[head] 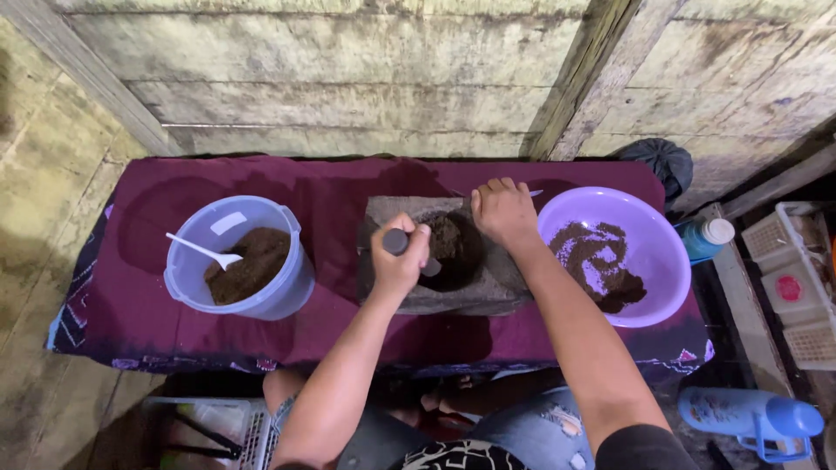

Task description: Grinding dark brown material in a stone mortar using a pestle and a spoon

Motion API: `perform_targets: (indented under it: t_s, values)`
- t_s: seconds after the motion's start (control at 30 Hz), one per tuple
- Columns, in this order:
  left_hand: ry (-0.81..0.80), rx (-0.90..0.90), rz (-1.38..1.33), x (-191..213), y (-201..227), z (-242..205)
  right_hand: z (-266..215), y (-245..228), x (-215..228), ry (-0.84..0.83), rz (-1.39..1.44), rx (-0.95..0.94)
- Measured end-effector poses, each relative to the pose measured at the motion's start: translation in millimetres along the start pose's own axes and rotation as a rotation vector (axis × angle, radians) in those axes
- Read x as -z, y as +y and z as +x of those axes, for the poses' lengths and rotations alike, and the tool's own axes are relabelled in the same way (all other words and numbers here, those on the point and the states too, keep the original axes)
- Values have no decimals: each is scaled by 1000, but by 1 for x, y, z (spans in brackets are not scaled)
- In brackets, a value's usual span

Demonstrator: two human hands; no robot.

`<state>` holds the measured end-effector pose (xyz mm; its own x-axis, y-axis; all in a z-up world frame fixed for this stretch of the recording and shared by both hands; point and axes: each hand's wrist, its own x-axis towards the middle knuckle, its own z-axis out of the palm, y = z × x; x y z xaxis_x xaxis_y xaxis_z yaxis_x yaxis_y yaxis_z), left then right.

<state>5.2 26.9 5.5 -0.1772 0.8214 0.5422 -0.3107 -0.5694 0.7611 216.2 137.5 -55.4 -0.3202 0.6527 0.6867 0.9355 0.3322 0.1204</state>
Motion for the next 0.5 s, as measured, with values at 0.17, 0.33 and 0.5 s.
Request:
perform_targets:
  t_s: [0.17,0.33,0.5]
  values:
    - [12,-65,60,-11,42,10,5,2,-3,-1,20,-24]
    - [-76,5,-70,-7,52,13,0,-1,-4,-27,0,-27]
    - [-54,114,-5,7,-5,17,2,-4,2,-114,9,-50]
